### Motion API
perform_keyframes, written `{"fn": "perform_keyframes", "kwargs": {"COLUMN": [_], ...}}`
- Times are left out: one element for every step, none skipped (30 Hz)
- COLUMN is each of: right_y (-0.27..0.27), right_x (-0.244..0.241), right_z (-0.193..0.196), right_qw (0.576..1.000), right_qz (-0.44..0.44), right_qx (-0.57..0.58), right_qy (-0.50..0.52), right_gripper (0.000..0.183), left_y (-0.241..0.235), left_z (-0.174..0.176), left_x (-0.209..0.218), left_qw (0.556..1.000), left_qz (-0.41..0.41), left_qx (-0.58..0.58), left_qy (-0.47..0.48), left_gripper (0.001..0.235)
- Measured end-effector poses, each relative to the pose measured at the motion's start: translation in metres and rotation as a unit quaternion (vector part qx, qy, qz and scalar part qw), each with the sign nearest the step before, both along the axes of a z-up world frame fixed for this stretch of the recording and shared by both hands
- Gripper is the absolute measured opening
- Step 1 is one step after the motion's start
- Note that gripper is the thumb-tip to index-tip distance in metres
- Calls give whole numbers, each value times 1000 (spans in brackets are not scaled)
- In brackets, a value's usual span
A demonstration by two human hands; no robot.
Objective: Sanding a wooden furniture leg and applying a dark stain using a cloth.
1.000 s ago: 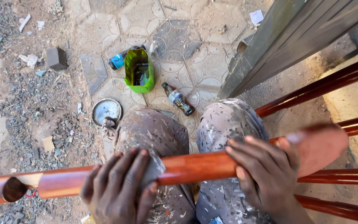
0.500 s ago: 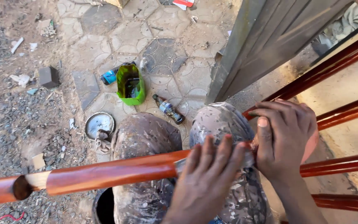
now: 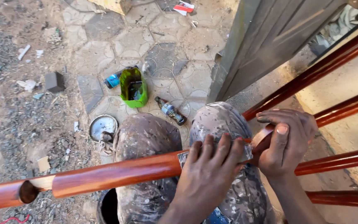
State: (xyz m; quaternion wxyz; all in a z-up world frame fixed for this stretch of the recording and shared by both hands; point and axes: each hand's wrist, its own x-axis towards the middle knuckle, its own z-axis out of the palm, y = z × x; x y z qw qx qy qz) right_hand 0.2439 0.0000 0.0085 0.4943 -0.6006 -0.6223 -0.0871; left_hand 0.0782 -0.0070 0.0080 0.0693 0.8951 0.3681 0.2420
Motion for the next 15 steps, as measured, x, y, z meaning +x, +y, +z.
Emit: {"fn": "perform_keyframes", "kwargs": {"right_y": [-6, -11, -15, -22, -29, -35, -41, -49, -57, -63, -69, -76, -83, -87, -91], "right_x": [4, 7, 10, 11, 13, 14, 15, 16, 17, 10, 3, -3, -1, 0, 1], "right_z": [-1, -4, -6, -10, -13, -17, -19, -20, -21, -16, -10, -3, -8, -13, -18], "right_qw": [1000, 1000, 1000, 1000, 1000, 999, 999, 997, 993, 993, 993, 993, 993, 988, 981], "right_qz": [-3, 2, 8, 5, -19, -43, -45, -59, -74, -74, -75, -75, -76, -84, -92], "right_qx": [-2, 3, 7, 5, -8, -19, -17, -34, -50, -50, -64, -77, -76, -110, -143], "right_qy": [-4, 5, 13, 13, -3, -16, -14, -45, -75, -74, -61, -50, -51, -72, -93], "right_gripper": [44, 43, 42, 42, 43, 44, 44, 28, 16, 16, 22, 29, 29, 41, 54], "left_y": [2, 4, 7, 6, 6, 7, 7, 6, 4, 0, -5, -10, -14, -19, -23], "left_z": [-4, -8, -12, -19, -26, -31, -28, -25, -22, -23, -24, -26, -32, -37, -42], "left_x": [-8, -17, -26, -46, -66, -88, -107, -127, -147, -155, -163, -171, -161, -152, -143], "left_qw": [1000, 997, 986, 986, 981, 971, 970, 970, 967, 967, 972, 976, 976, 972, 967], "left_qz": [-3, -42, -80, -83, -47, -9, -10, 37, 84, 84, 100, 115, 114, 111, 107], "left_qx": [-2, 7, 15, 14, 65, 118, 120, 119, 118, 118, 102, 85, 86, 113, 139], "left_qy": [-4, 70, 143, 143, 176, 210, 211, 210, 209, 210, 188, 164, 163, 174, 185], "left_gripper": [53, 76, 104, 104, 97, 91, 91, 81, 75, 75, 73, 72, 72, 71, 70]}}
